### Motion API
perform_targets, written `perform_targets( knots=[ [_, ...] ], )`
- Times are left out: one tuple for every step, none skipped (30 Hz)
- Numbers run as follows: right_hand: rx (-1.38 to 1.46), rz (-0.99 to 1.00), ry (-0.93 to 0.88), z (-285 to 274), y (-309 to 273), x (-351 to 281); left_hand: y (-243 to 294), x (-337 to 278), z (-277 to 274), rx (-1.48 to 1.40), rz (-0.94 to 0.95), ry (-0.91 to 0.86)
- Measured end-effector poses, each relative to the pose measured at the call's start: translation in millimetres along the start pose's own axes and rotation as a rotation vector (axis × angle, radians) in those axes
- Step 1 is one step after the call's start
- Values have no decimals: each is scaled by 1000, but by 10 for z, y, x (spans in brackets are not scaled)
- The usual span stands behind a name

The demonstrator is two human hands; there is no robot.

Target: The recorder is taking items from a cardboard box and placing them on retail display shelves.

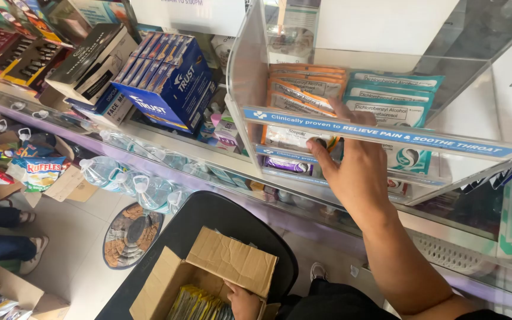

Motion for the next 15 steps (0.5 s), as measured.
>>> perform_targets(
  knots=[
    [-25,-22,-3,8,-11,-12,-8,48,59,-3,27,-24],
    [-51,-45,-5,15,-22,-23,-17,95,117,-5,54,-48],
    [-50,-46,-5,19,-35,-35,30,35,60,-6,54,-48],
    [-73,-49,-6,25,-44,-46,28,-27,10,-31,-16,-58],
    [-95,-50,-6,31,-50,-53,34,-85,-42,-56,-84,-68],
    [-95,-52,-5,37,-59,-67,-31,-55,59,-58,-83,-67],
    [-129,-62,-2,42,-71,-83,-42,-1,44,-119,-11,74],
    [-162,-73,0,48,-82,-99,-58,33,24,-180,61,216],
    [-161,-73,2,51,-94,-108,-64,27,25,-181,62,217],
    [-191,-79,-2,59,-104,-118,-125,24,47,-246,-13,199],
    [-221,-86,-6,64,-113,-131,-183,4,85,-312,-89,179],
    [-221,-87,-6,68,-132,-135,-227,39,154,-314,-89,179],
    [-214,-84,2,64,-153,-142,-243,61,287,-690,-117,84],
    [-207,-81,10,60,-174,-150,-238,79,399,-1067,-140,-15],
    [-205,-81,8,51,-201,-137,-209,70,350,-1068,-142,-14]
  ],
)
Point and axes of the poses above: each hand's wrist, its own x-axis towards the middle knuckle, its own z-axis out of the palm, y = z × x, the point moved 8 cm from there along x, towards the middle knuckle, and after that the axes turned 12 degrees about y, right-handed, at the moved point
